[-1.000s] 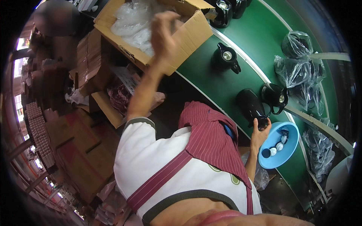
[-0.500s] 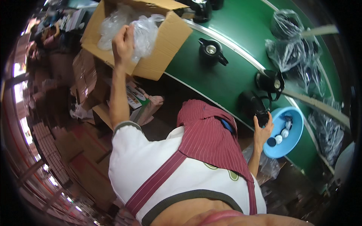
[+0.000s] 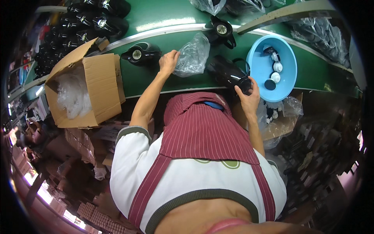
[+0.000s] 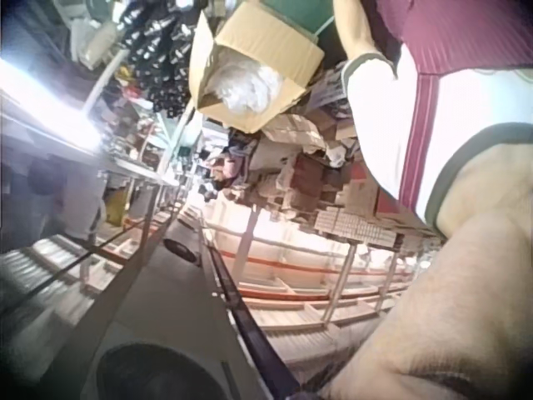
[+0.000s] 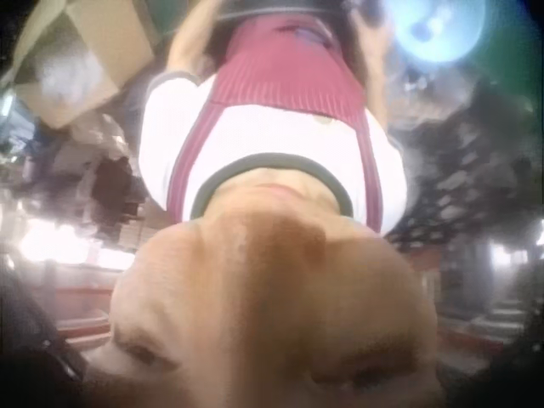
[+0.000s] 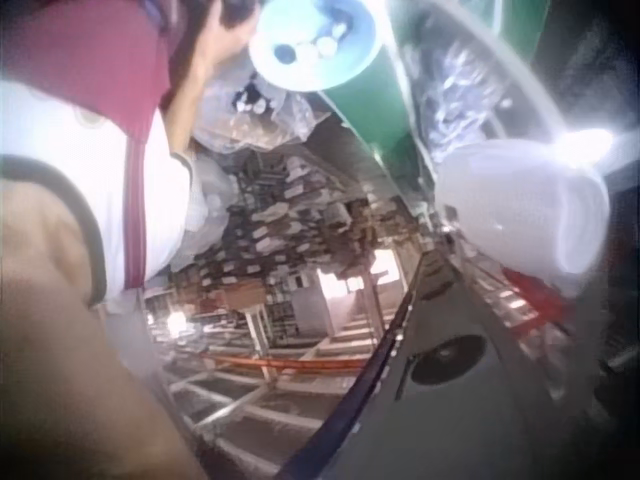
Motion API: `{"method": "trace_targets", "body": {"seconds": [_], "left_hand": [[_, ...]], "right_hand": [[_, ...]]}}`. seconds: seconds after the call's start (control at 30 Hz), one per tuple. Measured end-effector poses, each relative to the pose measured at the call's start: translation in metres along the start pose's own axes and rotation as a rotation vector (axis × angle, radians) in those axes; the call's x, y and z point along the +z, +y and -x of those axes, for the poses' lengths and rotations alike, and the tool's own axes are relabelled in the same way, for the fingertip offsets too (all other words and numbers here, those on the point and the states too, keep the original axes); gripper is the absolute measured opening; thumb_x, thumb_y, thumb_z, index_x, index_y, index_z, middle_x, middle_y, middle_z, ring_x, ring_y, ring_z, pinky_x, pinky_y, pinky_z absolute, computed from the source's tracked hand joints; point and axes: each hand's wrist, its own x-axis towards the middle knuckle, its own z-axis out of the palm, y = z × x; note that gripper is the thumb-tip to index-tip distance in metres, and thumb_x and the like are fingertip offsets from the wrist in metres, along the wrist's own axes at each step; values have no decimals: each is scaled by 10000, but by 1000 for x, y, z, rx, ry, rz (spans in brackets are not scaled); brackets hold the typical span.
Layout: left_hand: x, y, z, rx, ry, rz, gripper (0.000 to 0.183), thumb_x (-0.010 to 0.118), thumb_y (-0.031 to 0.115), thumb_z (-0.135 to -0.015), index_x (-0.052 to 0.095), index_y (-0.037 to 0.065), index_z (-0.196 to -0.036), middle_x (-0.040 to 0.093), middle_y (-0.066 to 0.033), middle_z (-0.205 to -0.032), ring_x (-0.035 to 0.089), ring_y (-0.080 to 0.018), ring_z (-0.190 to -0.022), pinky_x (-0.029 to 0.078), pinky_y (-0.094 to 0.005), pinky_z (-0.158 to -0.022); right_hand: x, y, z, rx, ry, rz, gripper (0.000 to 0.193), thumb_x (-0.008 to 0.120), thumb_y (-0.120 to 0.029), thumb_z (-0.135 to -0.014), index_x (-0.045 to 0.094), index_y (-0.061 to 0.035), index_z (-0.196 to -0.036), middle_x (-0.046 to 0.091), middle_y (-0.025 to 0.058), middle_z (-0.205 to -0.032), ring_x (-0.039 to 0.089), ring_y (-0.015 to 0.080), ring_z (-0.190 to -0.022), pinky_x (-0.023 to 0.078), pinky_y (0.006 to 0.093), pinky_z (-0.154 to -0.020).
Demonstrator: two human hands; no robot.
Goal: The person repeatedly picks up black electric kettles from a green workbench, places each into a clear plastic bag, and sets the bagged unit aside. They also handle small white and black components from a blue basin, placing them into bags. The process continues with multiple kettles and components throughout the clip.
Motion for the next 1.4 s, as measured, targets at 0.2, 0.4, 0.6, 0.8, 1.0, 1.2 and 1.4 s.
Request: {"method": "trace_targets", "body": {"seconds": [0.2,0.4,0.6,0.8,1.0,1.2,1.4], "left_hand": [[0,2,-9,301,101,-489,277,680,251,-902,628,117,-1138,634,-63,-1053,640,-274,-1009,511,-418,-797],[13,100,24,302,82,-107,475,716,424,-869,555,48,-1111,551,-111,-1058,550,-298,-1035,448,-435,-881],[91,81,50,-242,261,281,445,723,339,-903,554,6,-1146,623,-171,-988,605,-338,-915,487,-455,-792],[74,24,50,-397,-154,1046,319,749,344,-936,745,36,-1019,622,32,-730,530,-59,-624,417,-250,-563],[75,-10,52,-272,-156,1011,319,710,324,-967,776,16,-1016,632,41,-685,550,-33,-620,444,-244,-560],[16,15,55,-313,-135,747,304,648,289,-992,769,11,-1015,646,-36,-624,576,-95,-476,447,-300,-469],[-10,39,29,89,52,434,213,645,212,-971,760,36,-1006,727,-188,-820,731,-310,-742,552,-374,-657]], "right_hand": [[-5,13,0,122,-7,-97,690,880,-293,-782,579,-80,-1365,639,146,-1168,679,239,-958,556,350,-817],[-5,16,10,189,12,-193,708,888,-251,-783,555,-59,-1378,690,132,-1105,705,215,-946,561,332,-816],[-10,14,34,143,73,-343,689,879,-120,-789,542,-23,-1383,681,106,-1122,686,167,-966,559,298,-842],[-19,43,43,420,-211,-827,561,734,-212,-918,522,-98,-1425,635,25,-1118,650,127,-920,573,267,-743],[77,80,34,779,-336,-1092,550,768,-261,-897,516,-70,-1347,600,71,-986,637,168,-809,619,351,-731],[98,63,50,592,-222,-922,633,830,-156,-853,445,-77,-1349,624,134,-1115,658,226,-995,589,389,-883],[68,7,41,-612,-265,-8,663,871,-79,-643,617,-126,-1253,544,167,-1330,586,376,-1198,544,425,-974]]}}
